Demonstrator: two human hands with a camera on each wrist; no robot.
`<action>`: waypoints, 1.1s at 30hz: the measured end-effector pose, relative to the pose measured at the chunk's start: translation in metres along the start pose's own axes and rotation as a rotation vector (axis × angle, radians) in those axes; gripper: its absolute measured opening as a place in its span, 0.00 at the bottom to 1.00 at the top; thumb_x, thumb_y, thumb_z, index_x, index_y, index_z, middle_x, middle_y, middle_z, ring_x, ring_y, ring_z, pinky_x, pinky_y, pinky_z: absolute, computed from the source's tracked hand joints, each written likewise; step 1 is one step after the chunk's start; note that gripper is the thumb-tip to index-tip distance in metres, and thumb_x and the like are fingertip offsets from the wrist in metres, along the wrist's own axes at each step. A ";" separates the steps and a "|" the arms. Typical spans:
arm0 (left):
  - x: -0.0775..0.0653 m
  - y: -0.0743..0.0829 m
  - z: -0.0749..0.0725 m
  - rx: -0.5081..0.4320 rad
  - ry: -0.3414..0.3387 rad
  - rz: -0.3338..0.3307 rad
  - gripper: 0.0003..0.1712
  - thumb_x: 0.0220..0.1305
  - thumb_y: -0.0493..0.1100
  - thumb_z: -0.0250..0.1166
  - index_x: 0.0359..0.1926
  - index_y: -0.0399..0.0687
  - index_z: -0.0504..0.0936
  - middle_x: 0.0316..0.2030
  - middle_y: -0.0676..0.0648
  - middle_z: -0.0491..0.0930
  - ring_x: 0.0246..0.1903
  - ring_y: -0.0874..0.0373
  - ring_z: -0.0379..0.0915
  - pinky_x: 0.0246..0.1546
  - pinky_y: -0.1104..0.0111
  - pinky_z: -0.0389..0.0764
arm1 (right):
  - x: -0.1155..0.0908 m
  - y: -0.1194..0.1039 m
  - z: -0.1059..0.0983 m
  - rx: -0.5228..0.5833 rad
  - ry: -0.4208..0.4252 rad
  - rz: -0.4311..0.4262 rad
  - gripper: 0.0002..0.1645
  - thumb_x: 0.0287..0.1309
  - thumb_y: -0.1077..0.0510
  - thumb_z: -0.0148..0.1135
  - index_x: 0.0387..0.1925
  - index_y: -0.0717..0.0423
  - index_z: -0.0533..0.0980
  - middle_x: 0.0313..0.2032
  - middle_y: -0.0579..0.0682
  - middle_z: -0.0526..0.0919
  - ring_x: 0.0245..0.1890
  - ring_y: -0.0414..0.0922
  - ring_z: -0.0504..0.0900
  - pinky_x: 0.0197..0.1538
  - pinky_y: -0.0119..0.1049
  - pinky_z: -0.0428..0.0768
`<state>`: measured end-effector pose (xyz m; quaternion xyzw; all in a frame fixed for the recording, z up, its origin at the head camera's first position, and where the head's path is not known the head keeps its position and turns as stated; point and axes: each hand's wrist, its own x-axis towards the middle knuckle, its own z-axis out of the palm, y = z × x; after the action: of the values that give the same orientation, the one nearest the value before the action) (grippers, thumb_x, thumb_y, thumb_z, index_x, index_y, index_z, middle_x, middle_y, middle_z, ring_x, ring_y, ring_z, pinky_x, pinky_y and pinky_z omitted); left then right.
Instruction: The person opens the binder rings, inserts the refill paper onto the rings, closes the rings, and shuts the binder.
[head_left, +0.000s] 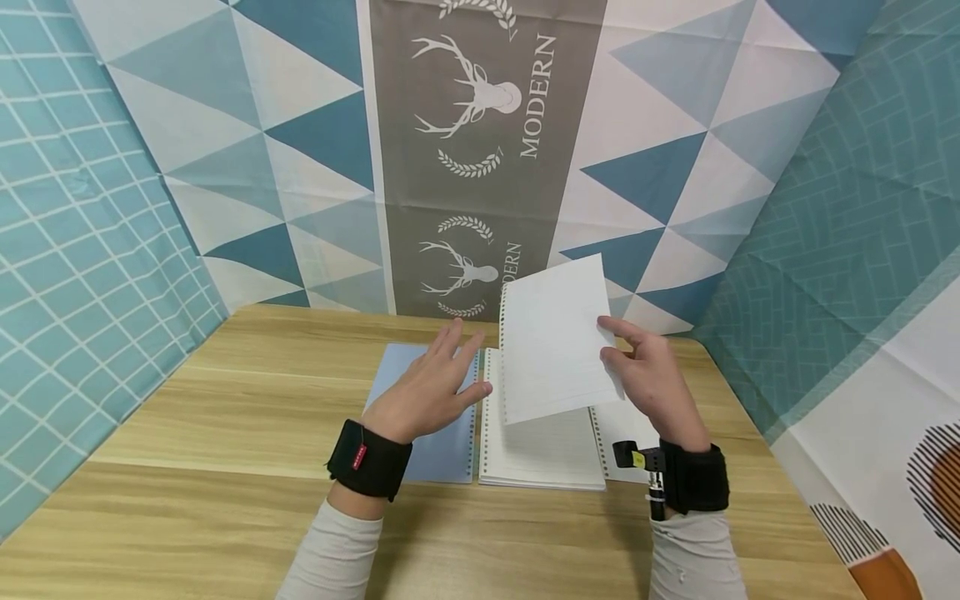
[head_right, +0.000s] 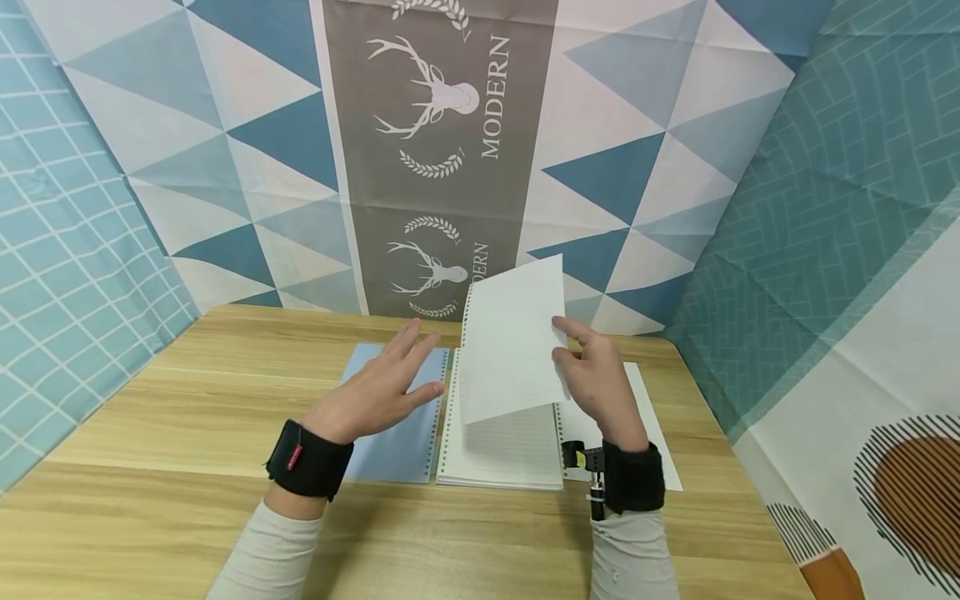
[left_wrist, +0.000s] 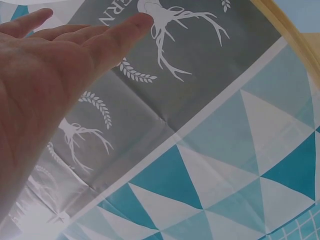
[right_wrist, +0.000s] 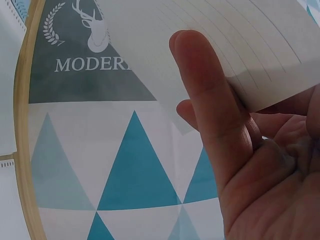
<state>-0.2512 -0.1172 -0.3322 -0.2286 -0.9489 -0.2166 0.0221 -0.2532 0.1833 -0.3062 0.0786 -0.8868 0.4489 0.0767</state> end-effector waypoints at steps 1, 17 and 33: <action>0.000 0.000 0.000 -0.001 -0.001 0.000 0.43 0.75 0.59 0.56 0.81 0.47 0.52 0.82 0.38 0.36 0.82 0.42 0.32 0.75 0.39 0.55 | 0.000 0.000 0.000 0.003 -0.003 0.001 0.28 0.75 0.60 0.51 0.73 0.55 0.68 0.71 0.62 0.70 0.45 0.56 0.80 0.38 0.31 0.80; 0.001 -0.001 0.001 -0.014 0.000 0.014 0.42 0.76 0.58 0.55 0.81 0.48 0.51 0.82 0.38 0.37 0.82 0.43 0.32 0.75 0.40 0.56 | -0.002 -0.004 0.000 0.020 -0.045 -0.005 0.29 0.74 0.60 0.51 0.74 0.53 0.67 0.74 0.61 0.66 0.24 0.45 0.72 0.24 0.34 0.70; 0.001 0.000 0.003 -0.015 0.001 0.020 0.42 0.76 0.57 0.57 0.81 0.49 0.51 0.82 0.38 0.37 0.82 0.43 0.32 0.74 0.38 0.56 | -0.001 -0.002 0.001 0.005 -0.058 -0.004 0.28 0.74 0.61 0.50 0.72 0.51 0.70 0.65 0.63 0.73 0.24 0.42 0.74 0.25 0.34 0.72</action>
<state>-0.2525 -0.1158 -0.3346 -0.2379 -0.9449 -0.2238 0.0230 -0.2524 0.1813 -0.3055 0.0935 -0.8874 0.4484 0.0516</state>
